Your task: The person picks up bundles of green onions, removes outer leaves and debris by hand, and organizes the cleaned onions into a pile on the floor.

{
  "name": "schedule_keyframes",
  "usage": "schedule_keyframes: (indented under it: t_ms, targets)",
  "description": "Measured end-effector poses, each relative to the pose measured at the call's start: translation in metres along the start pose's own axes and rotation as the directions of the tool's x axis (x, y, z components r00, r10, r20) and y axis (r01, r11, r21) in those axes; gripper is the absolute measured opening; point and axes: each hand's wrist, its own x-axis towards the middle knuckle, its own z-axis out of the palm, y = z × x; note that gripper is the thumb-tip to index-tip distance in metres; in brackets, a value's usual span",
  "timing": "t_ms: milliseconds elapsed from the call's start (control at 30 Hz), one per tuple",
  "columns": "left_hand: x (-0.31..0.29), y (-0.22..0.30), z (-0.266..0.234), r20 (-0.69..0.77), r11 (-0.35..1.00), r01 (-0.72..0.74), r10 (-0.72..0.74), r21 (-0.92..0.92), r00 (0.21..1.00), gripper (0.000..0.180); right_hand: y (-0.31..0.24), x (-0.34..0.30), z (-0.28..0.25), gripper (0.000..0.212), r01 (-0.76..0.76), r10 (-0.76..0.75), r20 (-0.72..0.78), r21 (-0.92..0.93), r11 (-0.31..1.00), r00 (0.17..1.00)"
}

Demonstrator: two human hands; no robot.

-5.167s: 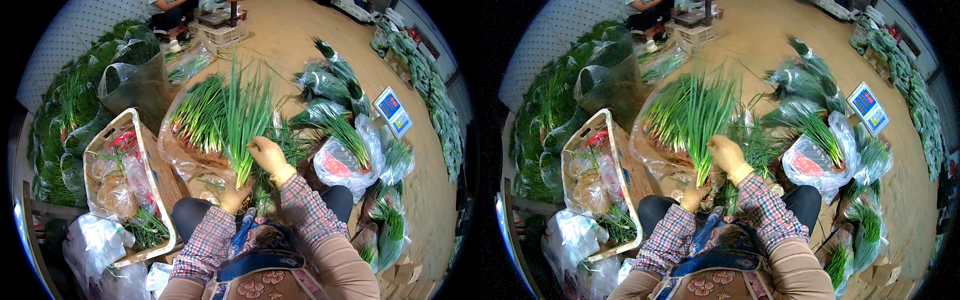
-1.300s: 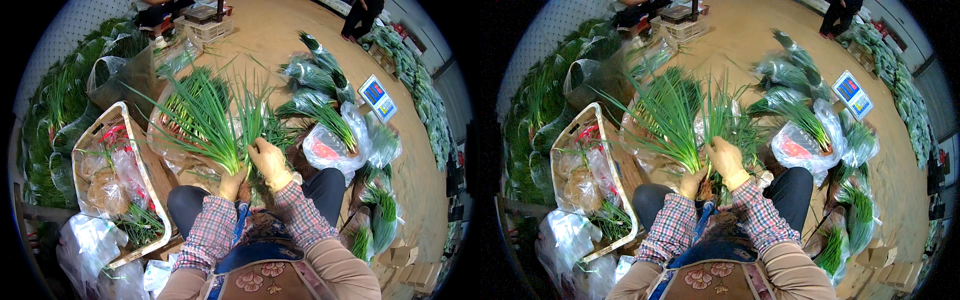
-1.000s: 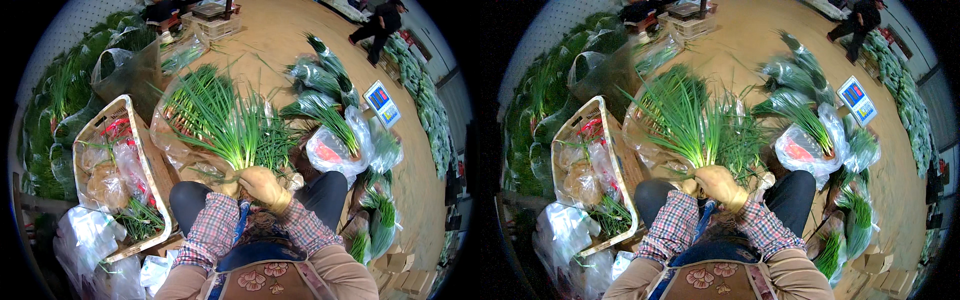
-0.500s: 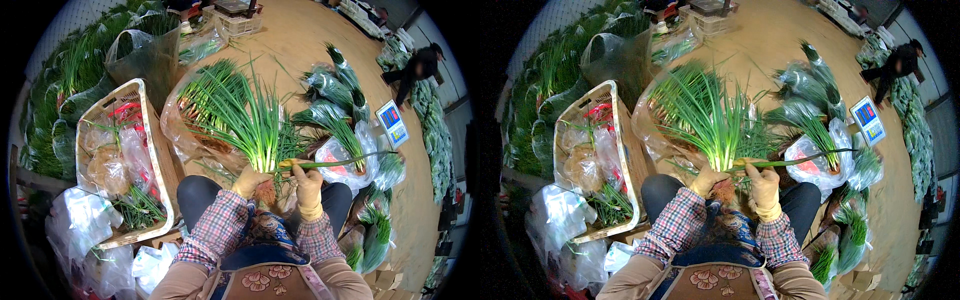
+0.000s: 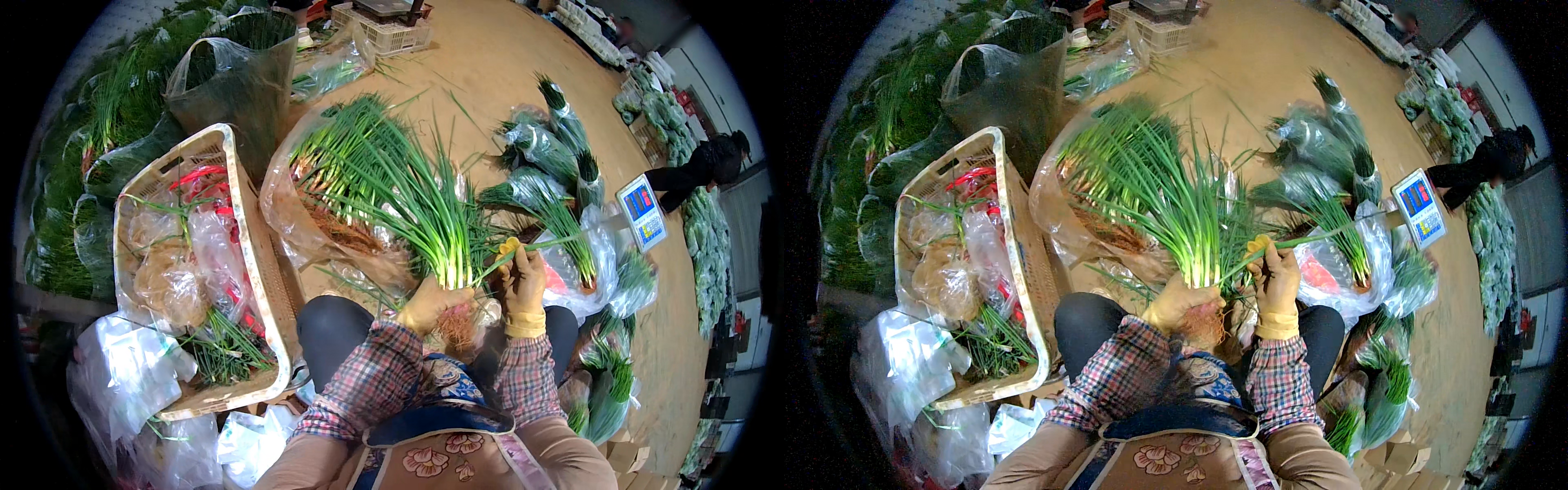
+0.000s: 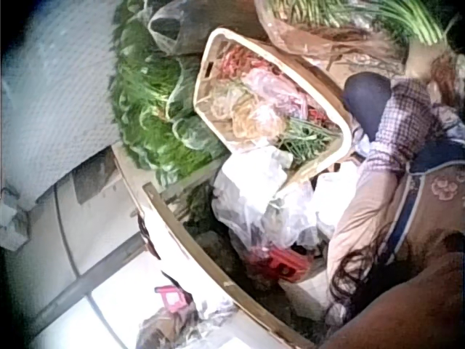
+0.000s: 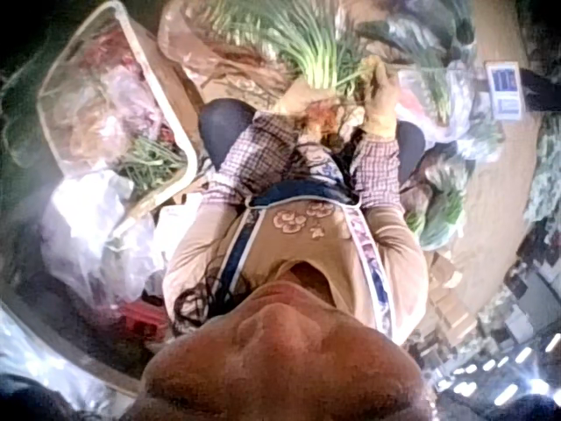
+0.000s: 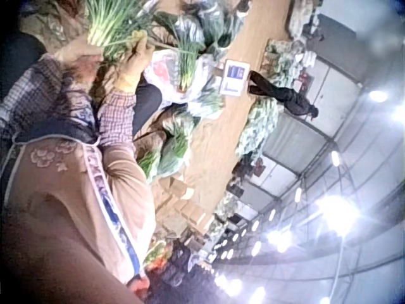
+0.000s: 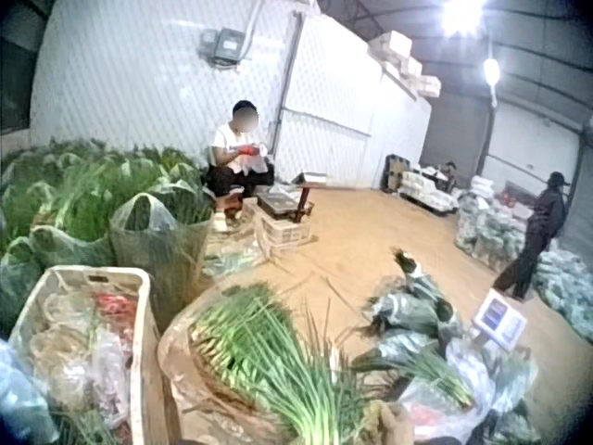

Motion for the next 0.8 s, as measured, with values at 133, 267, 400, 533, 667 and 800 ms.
schedule_keyframes:
  t_ms: [133,267,400,533,667,800]
  targets:
    - [0.002,0.0,-0.001,-0.122,0.999,0.019,-0.024,-0.041,0.992,0.02,-0.001,0.0,0.003,0.018,-0.029,0.028,-0.063,-0.015,0.999,0.998]
    - [0.001,-0.004,-0.019,-0.156,0.986,-0.086,0.108,0.14,0.982,0.03,-0.033,-0.007,-0.004,0.016,0.443,-0.443,0.097,-0.392,0.806,0.891]
    - [0.0,0.014,-0.018,-0.375,0.964,0.2,-0.252,-0.173,0.892,0.058,-0.086,0.001,-0.006,0.023,0.388,-0.408,-0.091,-0.179,0.904,0.909]
    - [-0.001,0.006,-0.005,-0.342,0.986,0.137,-0.097,0.094,0.935,0.058,-0.051,0.033,-0.027,0.038,0.197,-0.104,0.167,-0.855,0.48,0.98]
    - [0.0,-0.017,-0.018,-0.297,0.976,-0.033,0.098,0.216,0.95,0.028,-0.012,0.002,0.039,0.027,0.467,-0.19,0.434,-0.727,0.504,0.881]
    - [-0.001,-0.024,-0.023,-0.174,0.936,0.005,0.06,0.351,0.983,0.038,0.006,0.007,0.068,0.018,0.569,-0.11,0.571,-0.743,0.352,0.814]
